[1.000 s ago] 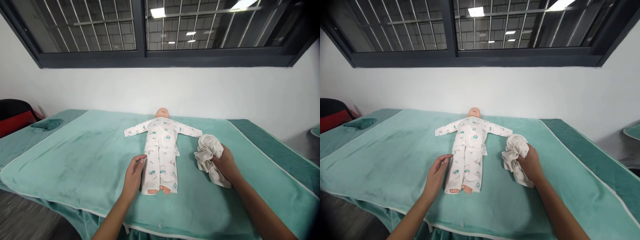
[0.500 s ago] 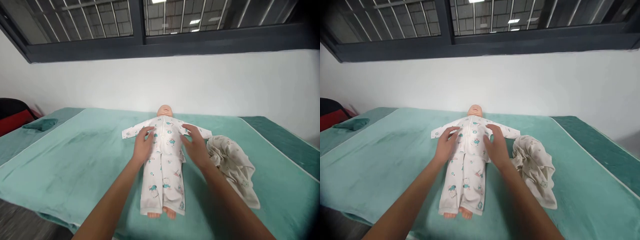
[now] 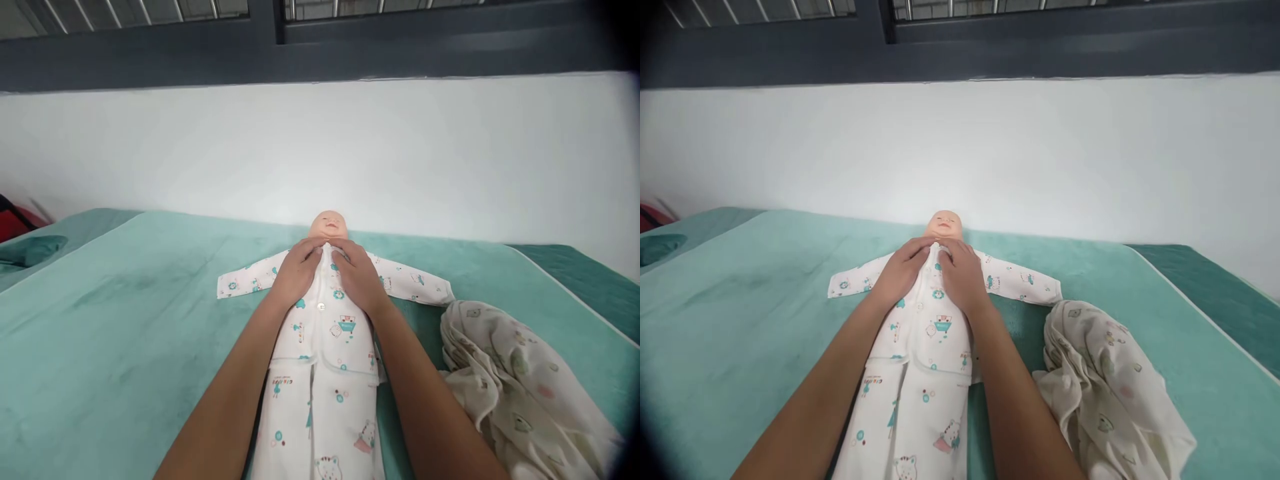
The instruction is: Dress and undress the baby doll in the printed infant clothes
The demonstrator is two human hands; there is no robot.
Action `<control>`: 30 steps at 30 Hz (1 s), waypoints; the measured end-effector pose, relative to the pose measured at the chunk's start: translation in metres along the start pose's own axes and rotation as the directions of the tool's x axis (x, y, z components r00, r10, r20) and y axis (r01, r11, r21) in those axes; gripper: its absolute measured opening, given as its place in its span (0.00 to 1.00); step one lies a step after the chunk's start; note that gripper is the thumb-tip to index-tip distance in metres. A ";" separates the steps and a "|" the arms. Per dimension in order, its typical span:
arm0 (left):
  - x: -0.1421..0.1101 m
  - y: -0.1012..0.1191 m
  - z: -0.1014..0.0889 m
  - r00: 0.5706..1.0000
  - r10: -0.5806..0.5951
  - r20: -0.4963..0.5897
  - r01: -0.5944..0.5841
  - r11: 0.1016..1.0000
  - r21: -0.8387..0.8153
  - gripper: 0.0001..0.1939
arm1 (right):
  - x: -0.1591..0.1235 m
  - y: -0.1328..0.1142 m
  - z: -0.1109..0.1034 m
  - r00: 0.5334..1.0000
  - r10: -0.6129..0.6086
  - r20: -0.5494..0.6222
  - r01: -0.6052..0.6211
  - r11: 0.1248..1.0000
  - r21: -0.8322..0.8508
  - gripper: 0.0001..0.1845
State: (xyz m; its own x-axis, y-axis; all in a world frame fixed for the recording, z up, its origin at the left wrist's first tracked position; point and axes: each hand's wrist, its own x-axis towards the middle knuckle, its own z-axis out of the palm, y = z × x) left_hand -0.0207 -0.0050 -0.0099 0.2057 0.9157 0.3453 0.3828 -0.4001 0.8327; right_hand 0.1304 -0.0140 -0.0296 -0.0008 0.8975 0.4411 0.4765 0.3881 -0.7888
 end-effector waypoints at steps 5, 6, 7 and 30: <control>-0.002 0.001 -0.001 0.998 -0.056 -0.034 0.054 0.997 -0.062 0.16 | 0.001 -0.002 0.001 0.999 0.045 -0.020 -0.044 0.998 0.053 0.17; -0.003 0.002 -0.001 0.997 -0.066 -0.040 0.063 0.996 -0.067 0.15 | 0.001 -0.002 0.001 0.999 0.043 -0.024 -0.042 0.997 0.061 0.17; -0.003 0.002 -0.001 0.996 -0.073 -0.045 0.069 0.995 -0.072 0.15 | 0.001 -0.002 0.001 0.999 0.041 -0.024 -0.039 0.997 0.065 0.17; -0.003 0.004 0.001 0.993 -0.063 -0.098 0.055 0.995 -0.087 0.11 | 0.002 0.002 0.000 0.997 0.082 -0.016 -0.076 0.969 0.235 0.12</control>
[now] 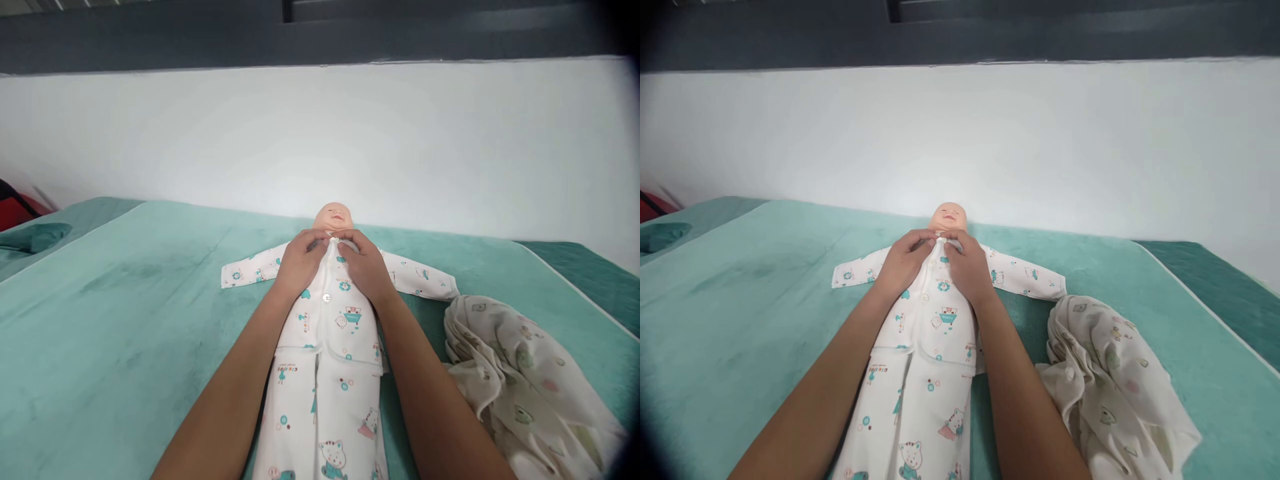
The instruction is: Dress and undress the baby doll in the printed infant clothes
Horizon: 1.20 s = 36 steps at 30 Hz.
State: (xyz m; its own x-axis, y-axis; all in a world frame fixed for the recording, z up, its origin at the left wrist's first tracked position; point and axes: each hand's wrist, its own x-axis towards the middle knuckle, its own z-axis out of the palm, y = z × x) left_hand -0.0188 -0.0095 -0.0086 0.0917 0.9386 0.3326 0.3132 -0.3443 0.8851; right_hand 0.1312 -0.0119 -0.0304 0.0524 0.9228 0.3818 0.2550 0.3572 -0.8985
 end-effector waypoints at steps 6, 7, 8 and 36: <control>-0.001 -0.001 0.000 1.000 0.004 0.004 -0.004 1.000 -0.005 0.11 | 0.000 -0.002 0.000 0.999 0.014 -0.033 -0.013 1.000 0.020 0.11; -0.001 -0.001 0.000 1.000 0.009 0.007 -0.009 1.000 -0.006 0.11 | 0.000 -0.002 0.000 0.999 0.009 -0.033 -0.008 1.000 0.024 0.12; -0.001 -0.001 0.000 1.000 0.013 0.009 -0.013 1.000 -0.006 0.11 | 0.000 -0.002 0.001 0.999 0.004 -0.035 -0.003 1.000 0.029 0.12; 0.001 -0.002 -0.003 0.994 0.067 0.087 -0.073 0.995 0.068 0.18 | -0.001 0.003 -0.001 0.994 -0.104 -0.044 0.103 0.994 -0.035 0.15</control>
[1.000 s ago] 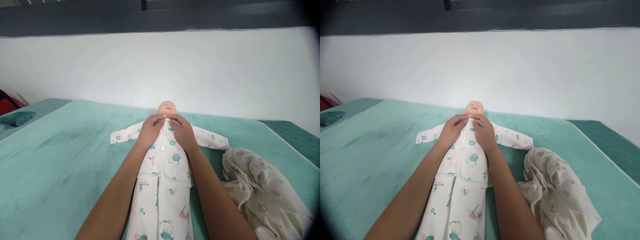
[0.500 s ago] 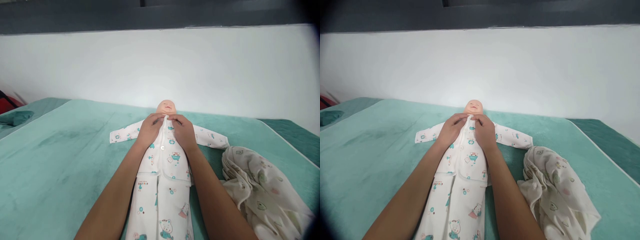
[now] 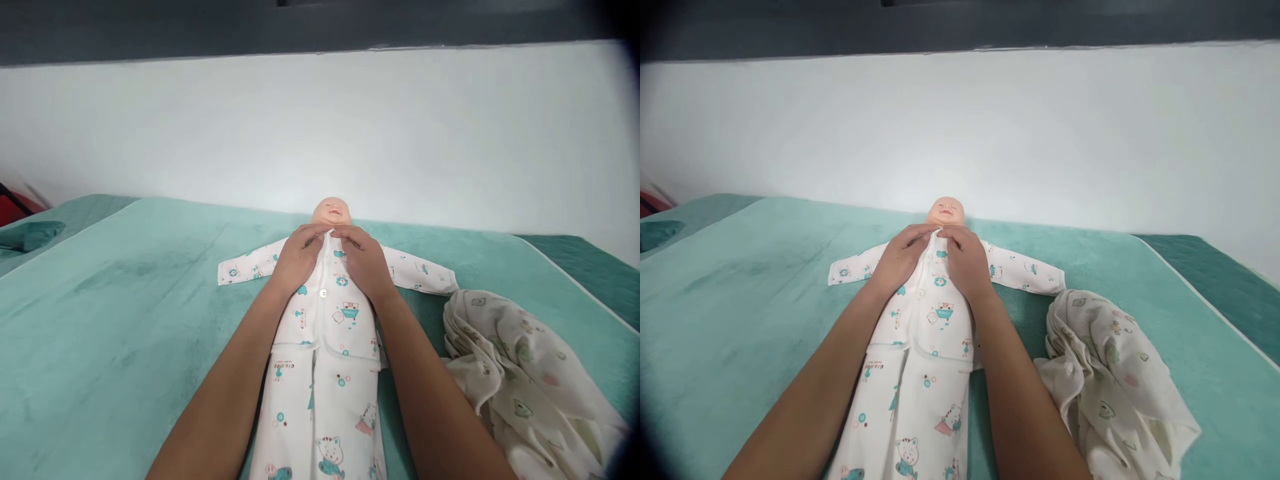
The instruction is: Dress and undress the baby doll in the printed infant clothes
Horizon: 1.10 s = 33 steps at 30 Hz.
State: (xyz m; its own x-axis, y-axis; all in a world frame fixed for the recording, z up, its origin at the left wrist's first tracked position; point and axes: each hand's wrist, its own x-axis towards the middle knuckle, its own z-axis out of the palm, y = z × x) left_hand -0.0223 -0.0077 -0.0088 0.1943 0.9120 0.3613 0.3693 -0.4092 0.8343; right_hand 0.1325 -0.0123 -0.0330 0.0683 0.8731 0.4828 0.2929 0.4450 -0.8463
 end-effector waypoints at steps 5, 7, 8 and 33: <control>0.000 0.001 0.000 1.000 -0.013 0.005 0.013 1.000 0.006 0.18 | 0.000 -0.004 -0.002 0.998 0.044 0.041 -0.043 0.999 -0.032 0.13; 0.000 0.001 0.000 1.000 -0.007 0.008 0.007 1.000 0.002 0.18 | -0.001 -0.005 -0.002 0.996 0.076 0.049 -0.074 0.997 -0.038 0.12; 0.000 0.000 0.000 1.000 -0.002 0.008 0.002 1.000 0.000 0.19 | -0.001 -0.005 -0.002 0.994 0.091 0.054 -0.089 0.995 -0.037 0.12; 0.000 0.000 0.002 0.999 -0.028 -0.032 0.026 0.998 -0.064 0.16 | -0.001 -0.003 0.000 0.999 0.042 0.009 -0.042 0.998 -0.057 0.12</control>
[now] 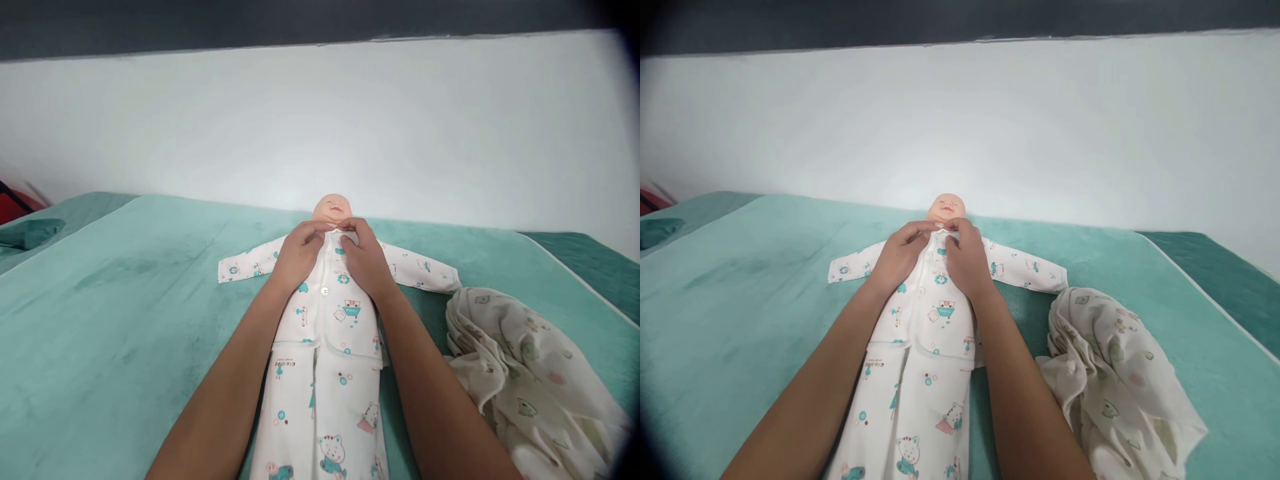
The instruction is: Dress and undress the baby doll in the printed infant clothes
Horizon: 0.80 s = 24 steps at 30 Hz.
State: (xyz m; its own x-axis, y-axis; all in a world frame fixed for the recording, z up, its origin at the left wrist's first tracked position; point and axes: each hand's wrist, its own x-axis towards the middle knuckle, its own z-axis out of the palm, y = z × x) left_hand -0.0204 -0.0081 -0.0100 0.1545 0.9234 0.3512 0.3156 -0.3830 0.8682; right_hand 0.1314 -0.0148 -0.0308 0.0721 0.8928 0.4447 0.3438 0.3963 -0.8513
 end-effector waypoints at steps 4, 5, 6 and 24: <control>-0.001 -0.001 -0.001 0.999 -0.046 -0.022 0.046 0.999 -0.028 0.11 | 0.000 -0.002 0.000 1.000 0.014 0.005 -0.014 0.998 -0.058 0.14; -0.001 0.000 -0.001 0.998 -0.054 -0.022 0.053 0.998 -0.030 0.11 | -0.001 -0.003 0.000 1.000 0.008 0.001 -0.007 0.998 -0.067 0.14; -0.001 0.000 -0.001 0.998 -0.060 -0.020 0.059 0.998 -0.031 0.10 | -0.001 -0.003 0.000 1.000 -0.002 -0.004 0.002 0.997 -0.076 0.14; -0.001 0.000 0.000 0.999 -0.009 -0.037 0.009 1.000 -0.002 0.14 | 0.000 0.000 -0.001 0.994 -0.106 -0.026 0.103 0.991 -0.090 0.15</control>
State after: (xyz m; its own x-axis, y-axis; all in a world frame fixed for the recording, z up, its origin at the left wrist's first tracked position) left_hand -0.0206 -0.0092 -0.0101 0.1171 0.9271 0.3560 0.3151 -0.3746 0.8720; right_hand 0.1322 -0.0148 -0.0309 0.0592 0.8400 0.5393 0.4326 0.4653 -0.7722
